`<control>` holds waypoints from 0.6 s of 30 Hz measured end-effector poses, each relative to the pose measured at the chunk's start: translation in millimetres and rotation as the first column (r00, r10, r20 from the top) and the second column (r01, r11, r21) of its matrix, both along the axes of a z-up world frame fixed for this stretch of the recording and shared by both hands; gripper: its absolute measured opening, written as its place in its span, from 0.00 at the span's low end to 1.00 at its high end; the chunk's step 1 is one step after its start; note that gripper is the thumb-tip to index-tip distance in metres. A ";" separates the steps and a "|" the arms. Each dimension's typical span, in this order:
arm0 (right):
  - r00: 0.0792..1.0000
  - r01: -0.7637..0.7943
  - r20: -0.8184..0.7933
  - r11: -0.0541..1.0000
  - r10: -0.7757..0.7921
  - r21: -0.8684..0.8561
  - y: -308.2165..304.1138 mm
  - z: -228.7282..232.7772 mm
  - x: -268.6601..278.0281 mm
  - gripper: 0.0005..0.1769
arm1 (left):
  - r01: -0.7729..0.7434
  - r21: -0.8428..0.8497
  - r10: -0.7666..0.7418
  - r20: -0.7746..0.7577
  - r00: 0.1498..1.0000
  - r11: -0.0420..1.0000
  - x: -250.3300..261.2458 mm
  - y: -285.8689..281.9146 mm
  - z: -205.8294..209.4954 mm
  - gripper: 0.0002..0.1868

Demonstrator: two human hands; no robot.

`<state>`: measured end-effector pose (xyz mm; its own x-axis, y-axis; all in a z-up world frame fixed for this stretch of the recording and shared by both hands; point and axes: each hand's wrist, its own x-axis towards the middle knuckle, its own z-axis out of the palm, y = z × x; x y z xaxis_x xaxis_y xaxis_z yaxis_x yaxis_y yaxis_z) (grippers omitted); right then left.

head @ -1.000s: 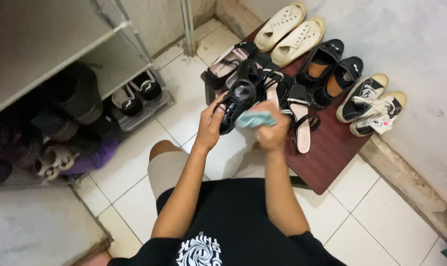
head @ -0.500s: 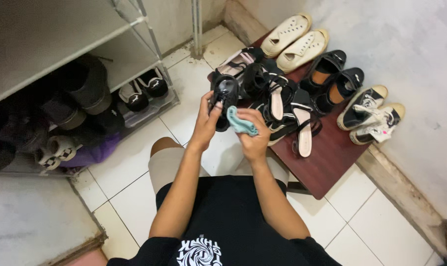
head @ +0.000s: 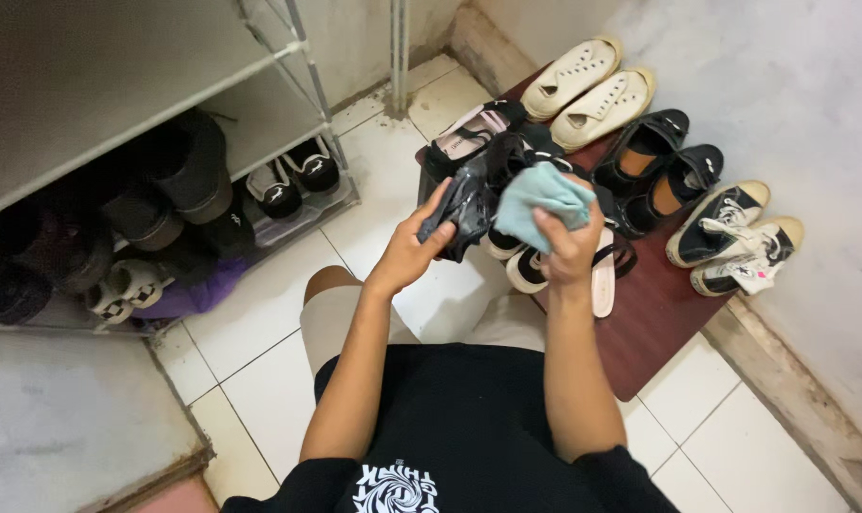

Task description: The person sits on the floor and wipes several pairs of shoes with a light blue cloth. They pick up each shoe from a nearby shelf or stool, wipe the exterior surfaces, and return the shoes to the shelf or stool.

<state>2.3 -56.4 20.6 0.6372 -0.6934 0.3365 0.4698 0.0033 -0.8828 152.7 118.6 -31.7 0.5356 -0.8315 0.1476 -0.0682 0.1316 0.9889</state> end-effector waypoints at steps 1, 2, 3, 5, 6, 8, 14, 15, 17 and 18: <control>0.997 -0.062 -0.050 0.994 0.057 -0.087 -3.6 8.7 -2.5 0.23 | -0.015 -0.039 0.019 0.107 0.994 0.999 -2.4 -3.1 -1.2 0.32; 0.983 -0.140 -0.152 0.945 0.098 -0.296 -7.3 17.1 -1.5 0.21 | -0.025 -0.081 0.041 0.211 0.977 0.996 -5.1 -6.6 -2.2 0.28; 0.959 -0.232 -0.259 0.847 0.117 -0.479 -10.9 25.3 1.8 0.20 | -0.031 -0.121 0.068 0.313 0.947 0.992 -7.4 -8.3 -2.5 0.26; 0.945 -0.262 -0.323 0.694 0.046 -0.670 -16.5 39.3 8.1 0.19 | -0.064 -0.024 0.068 0.349 0.934 0.998 -12.1 -13.0 -0.2 0.25; 0.960 -0.193 -0.278 0.677 -0.018 -0.711 -18.9 45.0 10.9 0.18 | -0.081 0.023 0.067 0.369 0.927 0.996 -14.1 -14.0 2.1 0.24; 0.965 0.000 -0.160 0.615 -0.206 -0.788 -22.1 53.2 16.5 0.18 | -0.125 0.054 0.094 0.386 0.917 0.991 -18.7 -10.2 6.2 0.25; 0.886 0.277 0.124 0.296 -0.448 -0.914 11.1 40.7 36.5 0.17 | -0.323 -0.019 0.305 0.382 0.873 0.946 -28.4 -21.3 4.7 0.27; 0.918 0.197 0.096 0.232 -0.385 -0.953 22.9 33.4 38.9 0.18 | -0.360 -0.055 0.353 0.381 0.854 0.931 -27.6 -25.5 0.4 0.27; 0.922 -0.026 -0.096 0.187 -0.374 -0.982 45.2 18.9 34.4 0.24 | -0.374 -0.049 0.373 0.274 0.886 0.926 -22.7 -29.5 -9.6 0.32; 0.922 -0.051 -0.132 0.224 -0.364 -0.973 49.4 14.1 29.5 0.23 | -0.381 -0.049 0.382 0.220 0.898 0.923 -18.9 -32.5 -13.9 0.34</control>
<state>31.8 -7.0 34.7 0.7518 -0.0833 0.6541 0.0940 -0.9683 -0.2314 133.8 86.1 -45.7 0.7645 -0.5693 0.3025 -0.3311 0.0558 0.9419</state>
